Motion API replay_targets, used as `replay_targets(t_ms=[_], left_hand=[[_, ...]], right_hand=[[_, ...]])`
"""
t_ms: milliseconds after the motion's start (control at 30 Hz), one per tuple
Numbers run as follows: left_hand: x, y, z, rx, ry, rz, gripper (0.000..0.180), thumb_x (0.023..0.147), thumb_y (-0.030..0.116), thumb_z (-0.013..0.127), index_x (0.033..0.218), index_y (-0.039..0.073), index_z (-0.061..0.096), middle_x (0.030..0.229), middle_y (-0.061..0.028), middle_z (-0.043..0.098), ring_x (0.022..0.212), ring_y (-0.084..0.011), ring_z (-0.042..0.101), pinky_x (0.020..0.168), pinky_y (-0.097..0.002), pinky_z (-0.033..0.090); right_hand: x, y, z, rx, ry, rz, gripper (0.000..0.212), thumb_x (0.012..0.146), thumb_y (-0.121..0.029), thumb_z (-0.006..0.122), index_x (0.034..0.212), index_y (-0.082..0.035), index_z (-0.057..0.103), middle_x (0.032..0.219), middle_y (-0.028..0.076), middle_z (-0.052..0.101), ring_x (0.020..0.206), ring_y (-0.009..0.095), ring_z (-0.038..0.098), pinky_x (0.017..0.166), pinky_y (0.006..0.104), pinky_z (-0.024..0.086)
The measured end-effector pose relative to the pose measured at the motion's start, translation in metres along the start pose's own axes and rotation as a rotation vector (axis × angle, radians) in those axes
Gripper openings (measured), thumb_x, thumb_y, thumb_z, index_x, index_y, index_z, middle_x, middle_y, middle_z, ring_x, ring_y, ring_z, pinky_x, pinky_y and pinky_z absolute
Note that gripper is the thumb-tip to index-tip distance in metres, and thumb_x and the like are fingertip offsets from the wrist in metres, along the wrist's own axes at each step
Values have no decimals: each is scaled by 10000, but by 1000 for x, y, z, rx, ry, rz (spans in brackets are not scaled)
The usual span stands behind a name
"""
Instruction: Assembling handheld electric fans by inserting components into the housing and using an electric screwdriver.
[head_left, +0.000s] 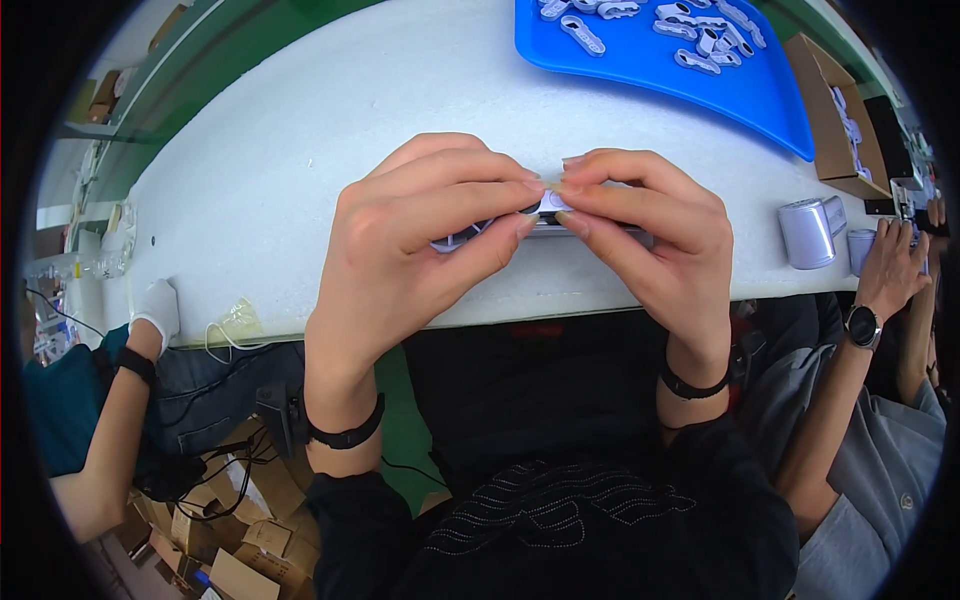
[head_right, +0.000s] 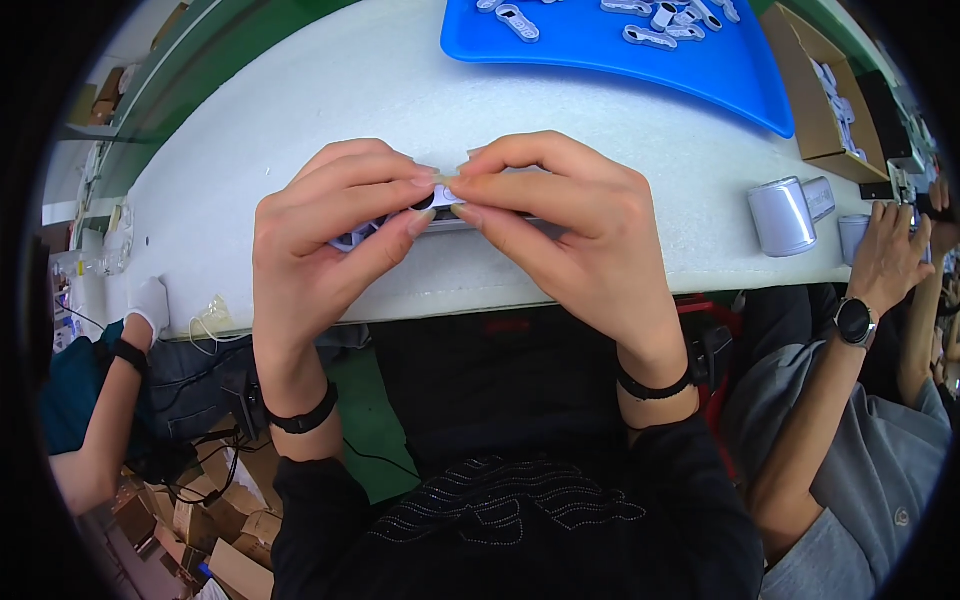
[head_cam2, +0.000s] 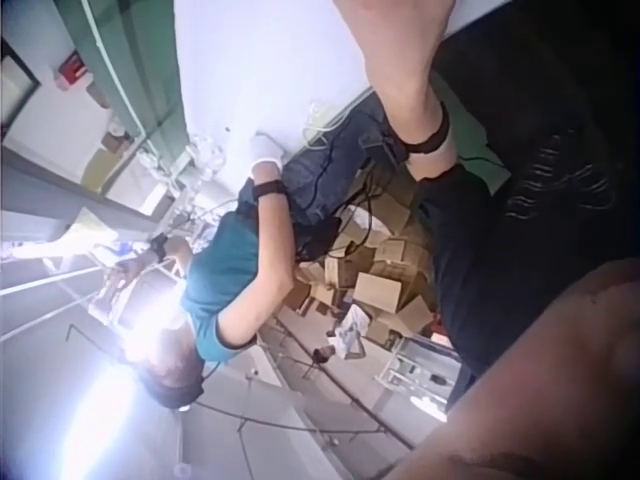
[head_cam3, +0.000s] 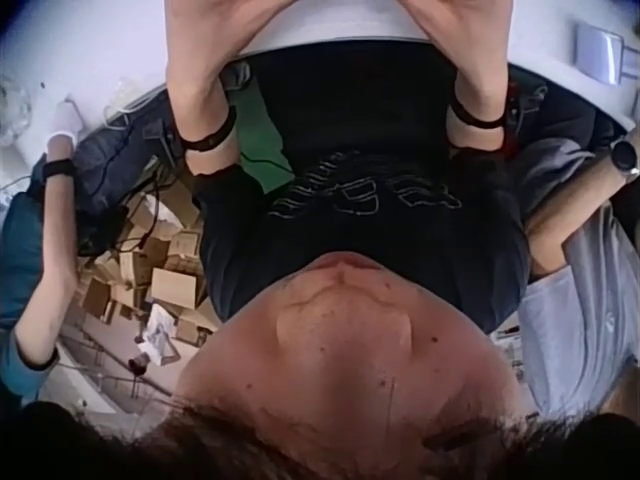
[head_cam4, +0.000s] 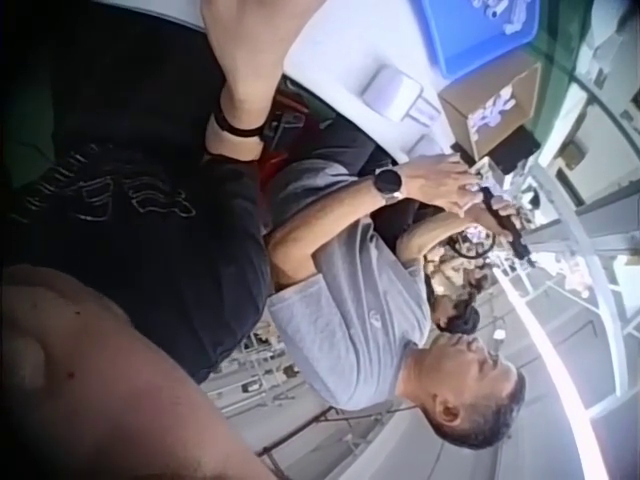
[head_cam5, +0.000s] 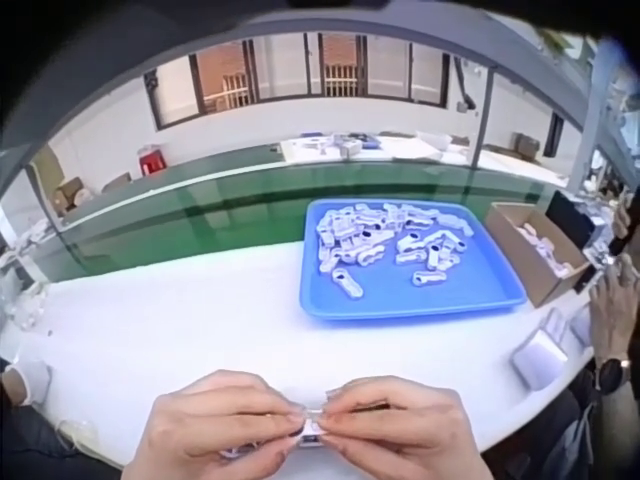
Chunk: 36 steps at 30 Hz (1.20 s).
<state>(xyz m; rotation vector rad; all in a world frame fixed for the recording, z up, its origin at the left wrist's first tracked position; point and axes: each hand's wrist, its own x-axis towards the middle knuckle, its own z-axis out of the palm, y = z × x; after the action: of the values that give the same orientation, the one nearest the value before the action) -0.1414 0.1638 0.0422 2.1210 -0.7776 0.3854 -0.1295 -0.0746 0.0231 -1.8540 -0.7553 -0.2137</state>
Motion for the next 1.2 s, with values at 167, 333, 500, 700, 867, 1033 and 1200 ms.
replay_targets(t_ms=[167, 333, 500, 700, 867, 1033, 1200], left_hand=[[-1, 1, -2, -2, -3, -13, 236, 783, -35, 815, 1015, 7, 810, 1015, -89, 783, 1023, -267, 709, 815, -339, 574], [-1, -1, -2, -8, -15, 9, 238, 777, -37, 814, 1011, 7, 809, 1018, -87, 782, 1021, -269, 711, 811, -337, 576], [-1, -3, -2, 28, -23, 60, 240, 768, -35, 818, 1004, 7, 806, 1032, -89, 778, 1012, -273, 714, 812, -343, 582], [0, -5, -2, 51, -29, 104, 261, 739, -42, 821, 996, 6, 804, 1040, -92, 772, 1005, -276, 717, 812, -351, 588], [-1, -5, 1, 47, 0, 116, 279, 716, -52, 825, 989, -6, 798, 1032, -100, 767, 992, -287, 716, 796, -353, 591], [-2, -8, 5, 70, 49, 165, 292, 699, -60, 836, 984, -21, 787, 1020, -118, 766, 961, -307, 716, 762, -351, 593], [-3, -10, 6, 79, 64, 192, 304, 687, -63, 845, 982, -30, 778, 1009, -128, 767, 936, -316, 718, 744, -353, 594]], right_hand=[[0, 2, 3, -22, 27, -70, 209, 846, 35, 793, 1045, -27, 815, 1063, 100, 756, 966, 217, 750, 786, 286, 602], [-2, 4, 1, -17, 7, -84, 256, 821, 102, 784, 1058, 8, 809, 1046, 132, 751, 1046, 281, 741, 861, 328, 604], [0, 6, 0, -31, -3, -111, 255, 811, 100, 791, 1049, 9, 810, 1043, 133, 751, 1042, 284, 741, 868, 344, 608], [1, 4, -1, -44, -20, -123, 264, 800, 89, 800, 1049, 2, 815, 1042, 137, 755, 1041, 292, 744, 908, 377, 608], [2, 3, -4, -64, -35, -108, 255, 802, 63, 803, 1043, -18, 824, 1050, 144, 777, 1057, 293, 753, 997, 437, 593], [2, 0, -3, -111, -8, -101, 195, 829, -16, 817, 1022, -41, 825, 1032, 107, 792, 1020, 253, 772, 983, 411, 606], [1, -14, -4, -246, -26, -65, 199, 837, -26, 813, 1034, -49, 825, 1049, 103, 796, 1036, 260, 772, 994, 427, 598]])
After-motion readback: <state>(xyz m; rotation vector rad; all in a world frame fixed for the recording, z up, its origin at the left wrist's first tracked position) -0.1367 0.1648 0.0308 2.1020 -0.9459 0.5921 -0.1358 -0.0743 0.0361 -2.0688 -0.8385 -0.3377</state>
